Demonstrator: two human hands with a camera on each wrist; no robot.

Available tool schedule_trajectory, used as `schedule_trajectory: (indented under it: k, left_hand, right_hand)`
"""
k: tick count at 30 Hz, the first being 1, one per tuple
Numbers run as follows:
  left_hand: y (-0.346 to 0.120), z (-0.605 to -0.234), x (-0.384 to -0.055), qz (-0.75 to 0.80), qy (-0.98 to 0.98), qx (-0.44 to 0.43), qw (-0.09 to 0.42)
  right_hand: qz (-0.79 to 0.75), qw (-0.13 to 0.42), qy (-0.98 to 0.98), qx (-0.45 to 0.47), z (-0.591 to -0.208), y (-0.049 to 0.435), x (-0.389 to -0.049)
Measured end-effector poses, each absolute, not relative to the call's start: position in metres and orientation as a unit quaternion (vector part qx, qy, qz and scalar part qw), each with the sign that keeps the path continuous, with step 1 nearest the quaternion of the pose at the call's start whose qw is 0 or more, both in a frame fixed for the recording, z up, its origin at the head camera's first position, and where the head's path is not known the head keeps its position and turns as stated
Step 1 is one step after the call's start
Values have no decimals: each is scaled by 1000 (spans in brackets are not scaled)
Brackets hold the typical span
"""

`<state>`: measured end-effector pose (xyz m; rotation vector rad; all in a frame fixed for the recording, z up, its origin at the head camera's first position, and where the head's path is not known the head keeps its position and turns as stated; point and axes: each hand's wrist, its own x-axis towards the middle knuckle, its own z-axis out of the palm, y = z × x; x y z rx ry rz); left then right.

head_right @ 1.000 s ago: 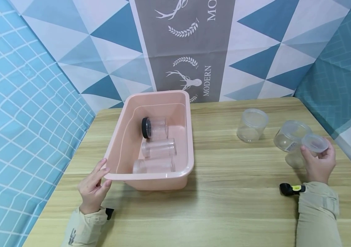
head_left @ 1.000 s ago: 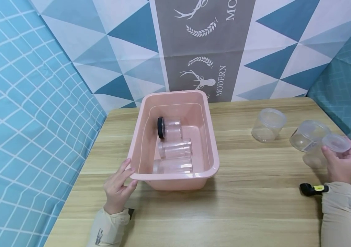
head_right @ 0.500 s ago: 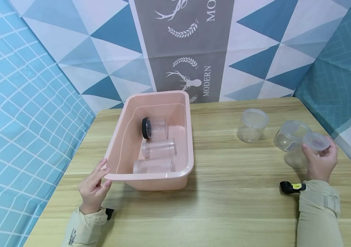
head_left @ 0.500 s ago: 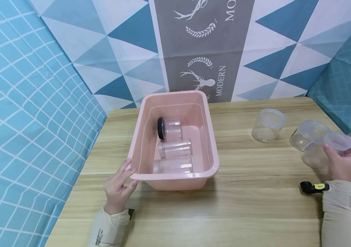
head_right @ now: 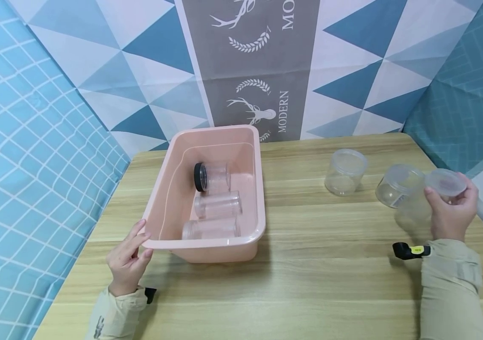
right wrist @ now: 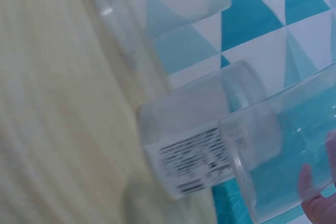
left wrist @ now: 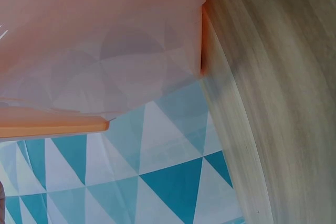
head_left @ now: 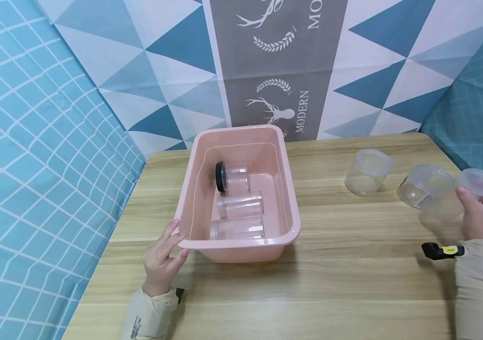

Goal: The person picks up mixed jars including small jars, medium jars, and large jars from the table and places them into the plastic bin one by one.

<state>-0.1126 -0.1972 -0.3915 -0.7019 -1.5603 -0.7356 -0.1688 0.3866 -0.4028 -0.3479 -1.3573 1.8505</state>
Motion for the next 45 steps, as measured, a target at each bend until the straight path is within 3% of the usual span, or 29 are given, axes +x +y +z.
schedule_trajectory:
  k: [12, 19, 26, 34, 40, 45]
  left_hand:
    - [-198, -392, -114, -324, -669, -309, 593]
    - [-200, -394, -113, -317, -673, -302, 596]
    - [-201, -395, -114, -314, -674, -302, 596]
    - [-202, -395, -116, -313, -671, -305, 599]
    - [-202, -395, -117, -316, -675, -308, 591]
    - [-202, -396, -115, -316, -676, -304, 592]
  right_hand:
    - [687, 389, -591, -166, -374, 379, -168]
    - [583, 305, -709, -254, -349, 377, -169]
    - [547, 297, -744, -243, -339, 378, -175]
    - [461, 302, -825, -125, -332, 384, -179]
    - [375, 211, -903, -12, -322, 390, -185]
    - [280, 127, -951, 26, -310, 388, -196]
